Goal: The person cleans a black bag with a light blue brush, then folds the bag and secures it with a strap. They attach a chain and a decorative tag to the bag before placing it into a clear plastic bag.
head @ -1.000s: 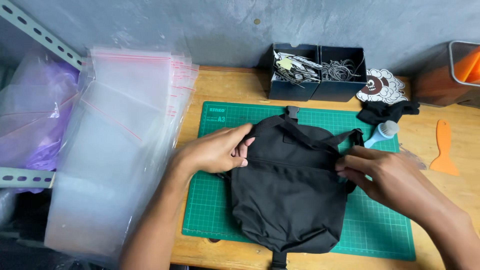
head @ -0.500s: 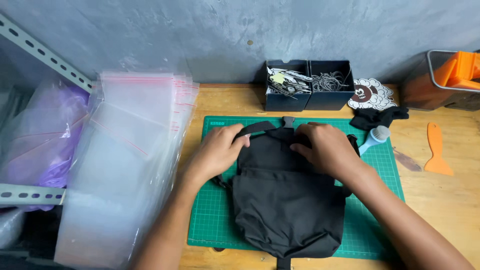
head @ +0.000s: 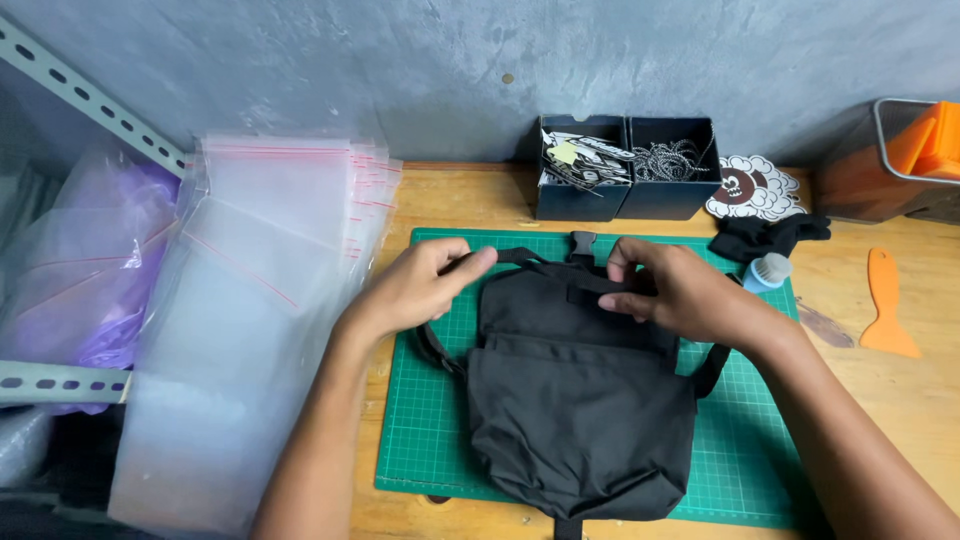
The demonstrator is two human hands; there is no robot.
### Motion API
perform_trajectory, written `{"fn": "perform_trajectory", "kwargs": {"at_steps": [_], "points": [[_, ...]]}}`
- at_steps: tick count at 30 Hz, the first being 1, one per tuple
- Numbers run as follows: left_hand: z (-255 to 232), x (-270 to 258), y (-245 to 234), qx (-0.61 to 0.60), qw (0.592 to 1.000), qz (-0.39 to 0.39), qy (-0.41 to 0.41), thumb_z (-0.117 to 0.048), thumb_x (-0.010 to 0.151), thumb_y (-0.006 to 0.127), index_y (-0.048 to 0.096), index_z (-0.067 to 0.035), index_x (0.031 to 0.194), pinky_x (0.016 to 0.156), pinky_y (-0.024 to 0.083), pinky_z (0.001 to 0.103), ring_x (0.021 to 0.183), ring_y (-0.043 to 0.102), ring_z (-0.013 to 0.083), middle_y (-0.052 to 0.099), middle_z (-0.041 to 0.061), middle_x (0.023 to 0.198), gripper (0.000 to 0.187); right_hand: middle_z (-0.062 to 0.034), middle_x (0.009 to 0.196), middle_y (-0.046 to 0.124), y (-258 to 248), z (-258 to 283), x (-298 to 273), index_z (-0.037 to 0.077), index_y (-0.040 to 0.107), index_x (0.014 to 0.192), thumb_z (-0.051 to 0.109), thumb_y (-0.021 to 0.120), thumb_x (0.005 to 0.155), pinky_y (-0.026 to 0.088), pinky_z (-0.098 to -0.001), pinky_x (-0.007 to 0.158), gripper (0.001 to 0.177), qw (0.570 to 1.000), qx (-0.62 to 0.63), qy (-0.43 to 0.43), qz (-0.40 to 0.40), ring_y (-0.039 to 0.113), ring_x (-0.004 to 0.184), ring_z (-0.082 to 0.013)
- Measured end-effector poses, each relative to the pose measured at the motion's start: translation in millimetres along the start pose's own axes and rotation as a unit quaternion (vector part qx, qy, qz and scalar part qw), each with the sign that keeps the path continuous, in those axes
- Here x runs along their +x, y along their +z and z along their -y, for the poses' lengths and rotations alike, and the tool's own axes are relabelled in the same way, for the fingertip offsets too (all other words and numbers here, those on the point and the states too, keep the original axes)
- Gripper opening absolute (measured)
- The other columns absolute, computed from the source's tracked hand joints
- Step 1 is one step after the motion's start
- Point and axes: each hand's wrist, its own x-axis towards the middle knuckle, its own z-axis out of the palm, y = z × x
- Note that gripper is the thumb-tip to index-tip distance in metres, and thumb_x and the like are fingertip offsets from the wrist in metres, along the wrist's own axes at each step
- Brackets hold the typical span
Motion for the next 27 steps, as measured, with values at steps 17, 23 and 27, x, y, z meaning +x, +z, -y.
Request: {"fn": "perform_trajectory", "kwargs": {"at_steps": [17, 23, 27], "points": [[32.4, 22.2, 8.2, 0.040, 0.990, -0.111, -0.084, -0.050, 0.123, 0.039, 0.067, -0.010, 0.088, 0.050, 0.061, 0.034, 0.045, 0.074, 0.0249, 0.066, 0.011, 0.053, 0.061, -0.0108, 0.109, 0.085, 0.1, -1.8, -2.2, 0.012, 0.089, 0.116, 0.020, 0.083, 0.102, 0.061, -0.0494, 0.091, 0.017, 0.979, -0.068, -0.116, -0.155, 0.081, 0.099, -0.0408], [18.5, 22.8, 41.5, -0.134, 0.986, -0.084, -0.052, -0.050, 0.122, 0.043, 0.063, -0.003, 0.099, 0.042, 0.058, 0.031, 0.045, 0.073, 0.0270, 0.068, 0.017, 0.058, 0.056, -0.0002, 0.099, 0.076, 24.8, -4.1, 6.3, 0.021, 0.089, 0.113, 0.025, 0.088, 0.099, 0.057, -0.0452, 0.095, 0.015, 0.949, -0.120, -0.186, -0.225, 0.074, 0.100, -0.0310], [-10.4, 10.0, 50.4, -0.147, 0.988, -0.043, 0.007, -0.044, 0.120, 0.053, 0.062, -0.001, 0.116, 0.055, 0.063, 0.030, 0.063, 0.083, 0.0274, 0.082, 0.024, 0.085, 0.044, -0.0032, 0.082, 0.073, 40.4, 21.2, -0.2, 0.015, 0.084, 0.102, 0.022, 0.095, 0.091, 0.059, -0.0425, 0.085, 0.016, 0.938, -0.077, -0.210, -0.266, 0.072, 0.086, -0.0295]]}}
